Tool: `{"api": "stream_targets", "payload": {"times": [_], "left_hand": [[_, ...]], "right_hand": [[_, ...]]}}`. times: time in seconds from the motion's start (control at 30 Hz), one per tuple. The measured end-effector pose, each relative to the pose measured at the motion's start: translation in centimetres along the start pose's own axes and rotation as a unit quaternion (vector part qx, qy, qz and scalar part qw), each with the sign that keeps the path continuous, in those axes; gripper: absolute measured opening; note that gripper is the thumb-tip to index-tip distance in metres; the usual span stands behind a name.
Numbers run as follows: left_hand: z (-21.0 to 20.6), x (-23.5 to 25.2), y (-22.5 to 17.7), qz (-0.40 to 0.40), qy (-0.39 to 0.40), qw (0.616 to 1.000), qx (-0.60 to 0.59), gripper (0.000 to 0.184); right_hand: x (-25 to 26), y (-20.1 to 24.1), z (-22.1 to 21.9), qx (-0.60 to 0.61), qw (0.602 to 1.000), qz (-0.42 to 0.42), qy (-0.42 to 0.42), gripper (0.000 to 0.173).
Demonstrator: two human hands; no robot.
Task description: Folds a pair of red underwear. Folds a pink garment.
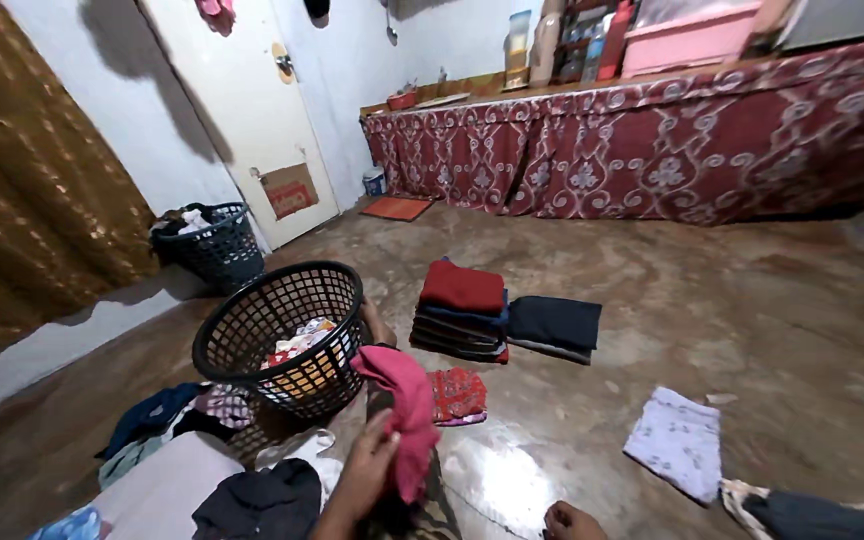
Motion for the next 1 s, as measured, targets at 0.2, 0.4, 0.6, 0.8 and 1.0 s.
{"api": "stream_targets", "payload": {"times": [0.2,0.4,0.6,0.8,1.0], "left_hand": [[-9.7,0.5,-0.2,-0.115,0.282,0.952,0.030,0.040],[-12.8,0.7,-0.9,-0.059,0.243,0.964,-0.087,0.035],[-15.5,-0.4,2.7,0.049,0.202,0.962,-0.178,0.030],[-17.4,-3.7,8.1,0.087,0.132,0.984,-0.080,0.032],[-17.0,-3.7,7.1,0.094,0.104,0.990,0.024,0.037]], "right_hand": [[-4.4,0.2,1.9,0.350,0.937,-0.011,-0.010,0.034],[-5.4,0.3,0.8,0.370,0.924,0.014,0.099,0.071],[-6.9,2.4,0.4,0.215,0.964,0.142,0.066,0.046],[-9.3,4.0,-2.9,0.135,0.971,0.170,0.100,0.030],[-8.0,4.2,-2.7,0.193,0.974,0.120,-0.011,0.021]]}}
Point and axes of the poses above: each hand's wrist, its own x-axis towards the middle knuckle, its own z-axis out of the back of the hand, y = z × x, the point moved 5 cm from there along x, towards the middle knuckle, and after that the axes turned 12 degrees about -z, right-handed, at the moved point
